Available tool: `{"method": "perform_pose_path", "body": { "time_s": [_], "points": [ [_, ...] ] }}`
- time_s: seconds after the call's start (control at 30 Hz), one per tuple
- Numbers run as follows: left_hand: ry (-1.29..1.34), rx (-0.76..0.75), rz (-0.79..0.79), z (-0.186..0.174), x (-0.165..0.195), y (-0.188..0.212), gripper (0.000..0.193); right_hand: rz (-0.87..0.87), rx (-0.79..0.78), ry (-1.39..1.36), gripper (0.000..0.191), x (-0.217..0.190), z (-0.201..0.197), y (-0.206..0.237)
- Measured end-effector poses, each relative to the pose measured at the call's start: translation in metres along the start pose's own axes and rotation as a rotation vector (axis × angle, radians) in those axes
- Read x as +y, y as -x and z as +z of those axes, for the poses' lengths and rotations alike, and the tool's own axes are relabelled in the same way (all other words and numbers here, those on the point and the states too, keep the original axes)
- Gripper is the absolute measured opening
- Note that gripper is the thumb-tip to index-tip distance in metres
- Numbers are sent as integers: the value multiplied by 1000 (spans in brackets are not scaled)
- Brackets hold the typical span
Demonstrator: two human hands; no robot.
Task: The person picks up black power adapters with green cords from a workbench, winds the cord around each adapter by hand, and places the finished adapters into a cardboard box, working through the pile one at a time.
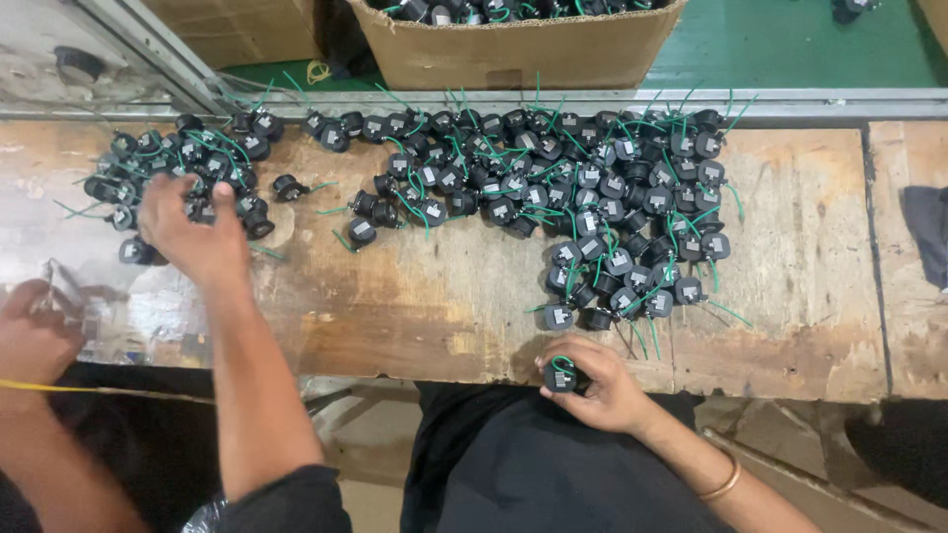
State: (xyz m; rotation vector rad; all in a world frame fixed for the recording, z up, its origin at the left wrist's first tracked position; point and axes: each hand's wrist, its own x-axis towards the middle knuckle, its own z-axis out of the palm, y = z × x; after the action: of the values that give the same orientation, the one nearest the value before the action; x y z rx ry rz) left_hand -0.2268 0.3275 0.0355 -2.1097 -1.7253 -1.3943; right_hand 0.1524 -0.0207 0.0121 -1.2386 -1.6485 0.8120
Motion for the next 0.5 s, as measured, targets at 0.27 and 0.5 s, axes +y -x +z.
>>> {"method": "perform_pose_path", "body": {
  "time_s": [0.27,0.5],
  "points": [
    [-284,-419,-424,47,-12,-69,67,11,3,-91,31,-2,-4,2],
    [-279,-395,-484,44,-6,-77,81,59,-26,-133,29,-1,-4,3]
  ]
}}
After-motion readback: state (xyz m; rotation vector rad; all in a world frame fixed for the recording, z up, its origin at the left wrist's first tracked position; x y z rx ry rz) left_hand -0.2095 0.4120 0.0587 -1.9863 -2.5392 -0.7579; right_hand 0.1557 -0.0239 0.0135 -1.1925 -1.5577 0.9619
